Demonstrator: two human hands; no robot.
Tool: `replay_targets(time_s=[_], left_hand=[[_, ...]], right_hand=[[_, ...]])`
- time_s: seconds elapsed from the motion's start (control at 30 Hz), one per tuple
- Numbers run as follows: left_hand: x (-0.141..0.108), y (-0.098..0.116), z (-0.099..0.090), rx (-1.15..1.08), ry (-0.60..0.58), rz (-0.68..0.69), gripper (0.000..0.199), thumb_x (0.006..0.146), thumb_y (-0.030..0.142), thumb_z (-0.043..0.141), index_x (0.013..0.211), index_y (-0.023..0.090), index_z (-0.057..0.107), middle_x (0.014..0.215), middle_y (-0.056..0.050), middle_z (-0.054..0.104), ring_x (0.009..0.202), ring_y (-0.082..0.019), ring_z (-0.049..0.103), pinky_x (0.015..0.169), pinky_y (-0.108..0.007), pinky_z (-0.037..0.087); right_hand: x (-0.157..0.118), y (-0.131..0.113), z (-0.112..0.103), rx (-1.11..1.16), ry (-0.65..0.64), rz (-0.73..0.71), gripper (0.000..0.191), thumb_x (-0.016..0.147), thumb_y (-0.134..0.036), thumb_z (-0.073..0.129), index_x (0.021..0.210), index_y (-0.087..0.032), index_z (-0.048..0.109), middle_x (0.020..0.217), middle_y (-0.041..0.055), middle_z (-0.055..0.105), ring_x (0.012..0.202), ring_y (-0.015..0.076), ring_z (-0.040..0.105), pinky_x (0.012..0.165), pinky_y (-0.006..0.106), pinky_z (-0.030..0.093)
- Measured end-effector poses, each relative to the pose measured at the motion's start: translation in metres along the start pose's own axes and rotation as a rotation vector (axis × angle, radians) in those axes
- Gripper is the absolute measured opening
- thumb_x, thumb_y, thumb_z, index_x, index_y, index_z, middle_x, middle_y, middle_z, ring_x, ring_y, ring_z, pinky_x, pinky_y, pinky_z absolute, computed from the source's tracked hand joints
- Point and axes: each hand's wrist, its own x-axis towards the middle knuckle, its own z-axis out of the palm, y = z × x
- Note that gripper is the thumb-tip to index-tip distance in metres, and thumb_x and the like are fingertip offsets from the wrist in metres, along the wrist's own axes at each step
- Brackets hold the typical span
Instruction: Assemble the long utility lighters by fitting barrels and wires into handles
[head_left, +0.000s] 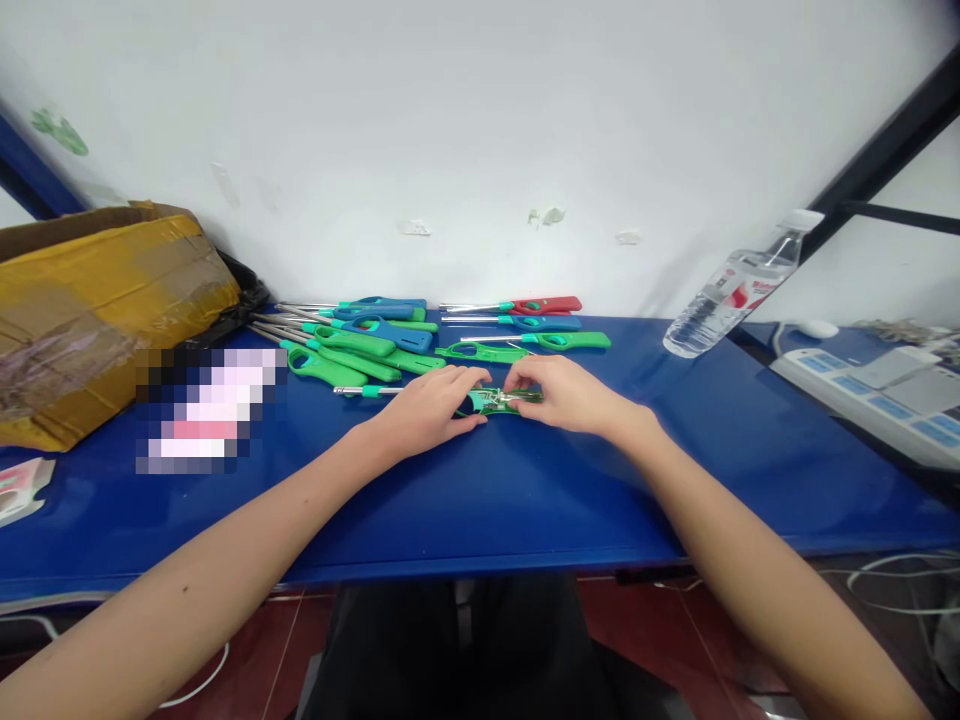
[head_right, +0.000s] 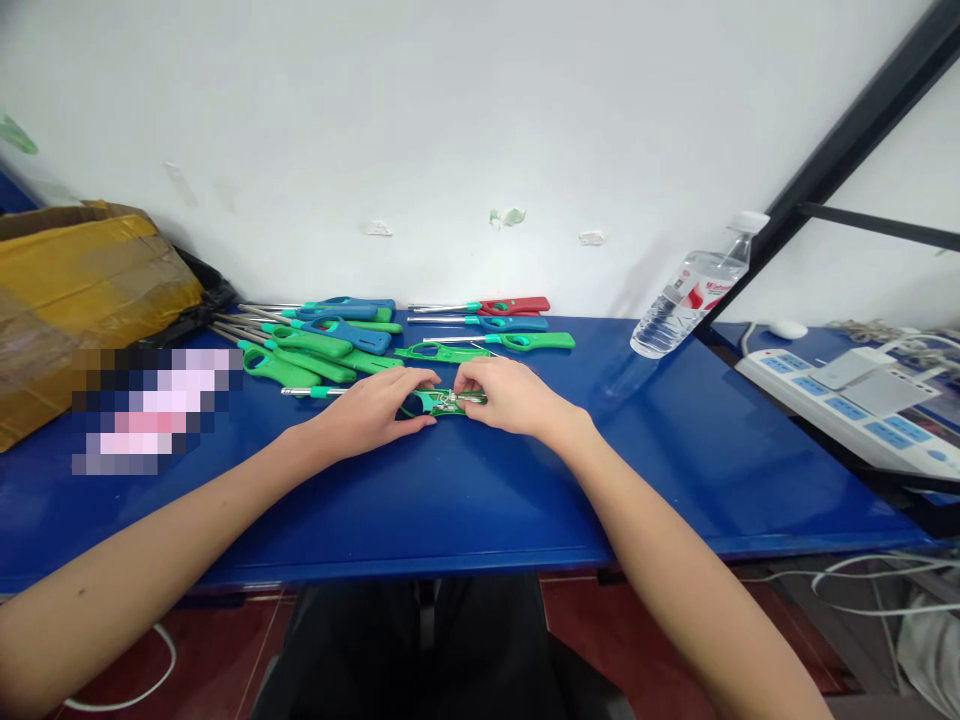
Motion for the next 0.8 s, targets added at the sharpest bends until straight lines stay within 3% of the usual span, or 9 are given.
replay_targets(time_s=[0.17, 0.27, 0.43, 0.6, 0.8], left_hand=[[-0.001, -0.011, -0.006, 0.048, 0.052, 0.006, 0.053, 0.087, 0.045, 0.072, 0.129, 0.018, 0.053, 0.118, -0.011, 0.066, 0.106, -0.026, 0.063, 0.088, -0.036, 0.048], [-0.003, -0.021, -0.016, 0.078, 0.017, 0.041, 0.045, 0.086, 0.049, 0.071, 0.117, 0.017, 0.061, 0.113, -0.010, 0.068, 0.105, -0.027, 0.062, 0.090, -0.037, 0.047], [-0.004, -0.028, -0.027, 0.090, -0.060, 0.006, 0.035, 0.087, 0.043, 0.071, 0.110, 0.017, 0.067, 0.102, -0.008, 0.071, 0.094, -0.024, 0.064, 0.082, -0.033, 0.047], [-0.003, -0.027, -0.025, 0.038, -0.080, 0.019, 0.022, 0.091, 0.037, 0.067, 0.102, 0.019, 0.071, 0.095, -0.006, 0.071, 0.088, -0.022, 0.066, 0.079, -0.031, 0.047], [-0.003, -0.027, -0.024, 0.030, -0.082, 0.039, 0.023, 0.093, 0.039, 0.063, 0.100, 0.019, 0.072, 0.091, -0.006, 0.071, 0.087, -0.022, 0.067, 0.078, -0.031, 0.048]], right_hand=[[0.000, 0.000, -0.001, 0.006, -0.019, -0.017, 0.010, 0.082, -0.019, 0.064, 0.091, -0.019, 0.066, 0.092, 0.0054, 0.070, 0.084, 0.0203, 0.061, 0.069, 0.031, 0.042], [0.000, 0.001, 0.000, 0.008, -0.021, -0.021, 0.008, 0.082, -0.019, 0.064, 0.090, -0.019, 0.065, 0.090, 0.0053, 0.070, 0.083, 0.0199, 0.060, 0.069, 0.030, 0.041], [0.001, 0.006, 0.002, 0.014, -0.031, -0.006, 0.008, 0.082, -0.019, 0.064, 0.090, -0.019, 0.065, 0.091, 0.0049, 0.070, 0.083, 0.0195, 0.060, 0.069, 0.030, 0.042], [0.001, 0.009, 0.003, 0.038, -0.054, 0.011, 0.009, 0.084, -0.019, 0.062, 0.092, -0.019, 0.067, 0.093, 0.0061, 0.071, 0.085, 0.0203, 0.062, 0.072, 0.032, 0.045], [0.001, 0.009, 0.001, 0.017, -0.040, -0.011, 0.014, 0.089, -0.021, 0.059, 0.098, -0.018, 0.069, 0.099, 0.0082, 0.070, 0.087, 0.0212, 0.062, 0.072, 0.032, 0.046]])
